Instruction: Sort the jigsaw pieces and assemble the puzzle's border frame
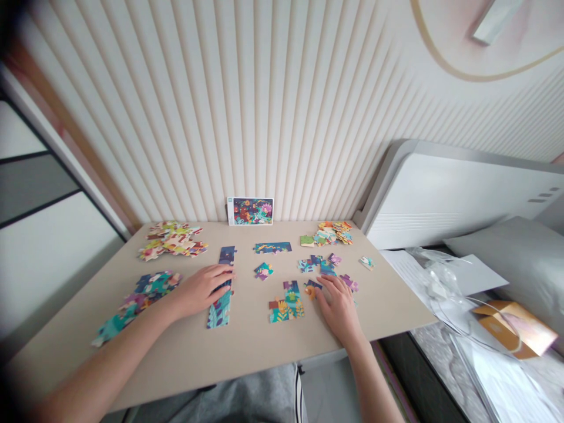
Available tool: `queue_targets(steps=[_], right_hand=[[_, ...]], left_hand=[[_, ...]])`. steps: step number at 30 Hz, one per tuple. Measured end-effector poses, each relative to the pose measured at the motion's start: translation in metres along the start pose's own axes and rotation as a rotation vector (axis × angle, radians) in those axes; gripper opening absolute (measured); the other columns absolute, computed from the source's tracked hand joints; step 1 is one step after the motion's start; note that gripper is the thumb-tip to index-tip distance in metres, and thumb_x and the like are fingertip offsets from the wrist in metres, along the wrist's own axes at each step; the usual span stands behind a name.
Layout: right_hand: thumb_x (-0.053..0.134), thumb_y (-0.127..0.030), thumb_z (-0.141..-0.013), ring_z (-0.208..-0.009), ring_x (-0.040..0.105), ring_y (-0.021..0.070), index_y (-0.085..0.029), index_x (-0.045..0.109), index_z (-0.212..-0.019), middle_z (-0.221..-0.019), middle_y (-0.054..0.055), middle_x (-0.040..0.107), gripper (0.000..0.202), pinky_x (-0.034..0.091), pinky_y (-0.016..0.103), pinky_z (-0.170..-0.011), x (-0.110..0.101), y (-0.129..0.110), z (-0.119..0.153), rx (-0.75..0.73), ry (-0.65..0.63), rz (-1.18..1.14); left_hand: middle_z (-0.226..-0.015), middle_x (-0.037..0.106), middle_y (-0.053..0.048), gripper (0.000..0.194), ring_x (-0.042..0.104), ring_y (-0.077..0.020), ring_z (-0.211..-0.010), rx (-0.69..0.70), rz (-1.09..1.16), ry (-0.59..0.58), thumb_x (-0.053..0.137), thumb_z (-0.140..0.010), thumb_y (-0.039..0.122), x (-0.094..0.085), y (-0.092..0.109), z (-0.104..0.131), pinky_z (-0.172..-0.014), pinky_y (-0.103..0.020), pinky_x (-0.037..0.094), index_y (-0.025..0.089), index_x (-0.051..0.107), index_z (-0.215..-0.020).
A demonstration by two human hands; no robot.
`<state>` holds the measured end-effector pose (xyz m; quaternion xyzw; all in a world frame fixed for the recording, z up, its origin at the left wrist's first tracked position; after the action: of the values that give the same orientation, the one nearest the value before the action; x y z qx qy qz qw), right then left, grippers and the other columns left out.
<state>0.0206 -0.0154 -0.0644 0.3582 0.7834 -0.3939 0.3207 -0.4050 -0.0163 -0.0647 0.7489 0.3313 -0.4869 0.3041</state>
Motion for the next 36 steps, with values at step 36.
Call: queue_targets(steps=[36], right_hand=[[0.058, -0.039, -0.083, -0.098, 0.069, 0.0271, -0.023, 0.074, -0.106, -0.114, 0.009, 0.075, 0.032, 0.051, 0.043, -0.094, 0.001, 0.057, -0.031, 0.313, 0.046, -0.073]], left_hand=[[-0.14, 0.065, -0.009, 0.035, 0.06, -0.0275, -0.131, -0.013, 0.055, 0.0, 0.052, -0.104, 0.034, -0.001, 0.0, 0.001, -0.115, -0.047, 0.047, 0.027, 0.069, -0.134]])
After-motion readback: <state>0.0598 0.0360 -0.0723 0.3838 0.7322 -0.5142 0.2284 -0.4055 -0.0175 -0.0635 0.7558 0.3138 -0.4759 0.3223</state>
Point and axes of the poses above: each hand's wrist, its own z-axis away from the middle knuckle, its own x-axis out of the palm, y = z × x, the point moved 1 cm from there along -z, towards the middle knuckle
